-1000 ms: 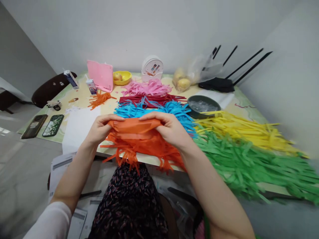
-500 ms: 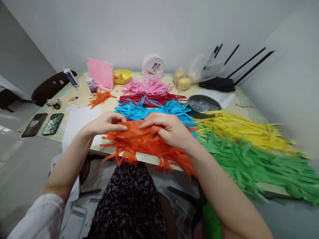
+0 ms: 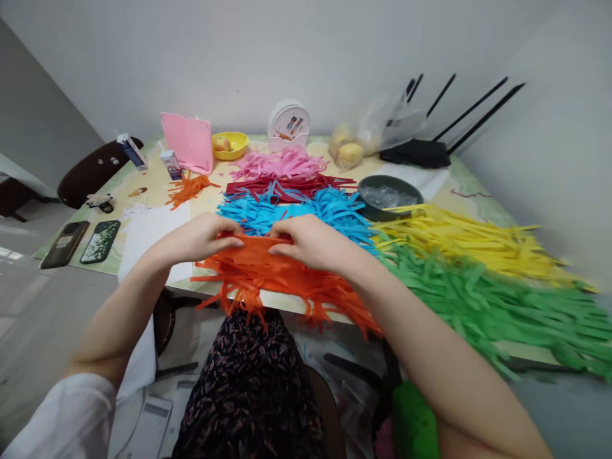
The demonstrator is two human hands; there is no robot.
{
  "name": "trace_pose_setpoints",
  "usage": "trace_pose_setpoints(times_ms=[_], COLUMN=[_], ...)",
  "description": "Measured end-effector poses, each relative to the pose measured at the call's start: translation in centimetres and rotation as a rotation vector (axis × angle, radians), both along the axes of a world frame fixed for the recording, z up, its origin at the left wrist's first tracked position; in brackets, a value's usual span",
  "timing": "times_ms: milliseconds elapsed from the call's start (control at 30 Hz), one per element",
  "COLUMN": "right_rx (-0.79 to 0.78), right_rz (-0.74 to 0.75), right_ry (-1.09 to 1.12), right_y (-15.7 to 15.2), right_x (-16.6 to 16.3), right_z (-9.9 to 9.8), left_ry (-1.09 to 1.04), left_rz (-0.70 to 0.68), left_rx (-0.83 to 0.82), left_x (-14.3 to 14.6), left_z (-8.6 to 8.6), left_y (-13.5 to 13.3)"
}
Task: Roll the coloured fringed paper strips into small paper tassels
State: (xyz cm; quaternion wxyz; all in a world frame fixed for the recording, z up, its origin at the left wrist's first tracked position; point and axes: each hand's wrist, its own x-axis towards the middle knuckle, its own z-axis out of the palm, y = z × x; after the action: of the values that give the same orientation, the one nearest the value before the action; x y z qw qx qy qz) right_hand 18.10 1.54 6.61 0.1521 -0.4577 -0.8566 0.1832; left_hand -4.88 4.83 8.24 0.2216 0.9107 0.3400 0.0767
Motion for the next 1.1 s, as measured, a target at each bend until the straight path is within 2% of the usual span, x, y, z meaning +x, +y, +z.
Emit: trace_pose_setpoints(times_ms=[233, 367, 533, 667, 833, 967, 1100], right_rx=[-0.085, -0.144, -0.115, -0.081, -0.11, -0.207, -0.221], right_rz=[0.059, 0.08, 0.075, 0.048, -0.05, -0.165, -0.233], right_ry=[0.033, 0.048, 0.057, 0.094, 0.193, 0.392, 0.598], right_y=[0.6, 0.7, 0.2, -0.4, -1.4, -2.6, -3.8], right_x=[0.8, 1.2, 1.4, 1.4, 1.6, 1.7, 1.7], right_z=[1.5, 1.8, 1.8, 2.0, 1.4, 0.2, -1.2], left_ry=[-0.006, 0.003, 0.006, -0.037, -0.125, -0.294, -0.507], left_rz=[-0.039, -0.078, -0.124, -0.114, -0.069, 0.028, 0.117], left_rx=[-0.054, -0.149, -0.219, -0.21, -0.294, -0.34, -0.359], left_x=[-0.7, -1.2, -1.3, -1.0, -1.2, -1.4, -1.1], left_z=[1.0, 1.6, 1.8, 1.0, -0.1, -1.3, -3.0], left_y=[0.4, 1.0, 1.1, 0.9, 0.8, 0.3, -0.9])
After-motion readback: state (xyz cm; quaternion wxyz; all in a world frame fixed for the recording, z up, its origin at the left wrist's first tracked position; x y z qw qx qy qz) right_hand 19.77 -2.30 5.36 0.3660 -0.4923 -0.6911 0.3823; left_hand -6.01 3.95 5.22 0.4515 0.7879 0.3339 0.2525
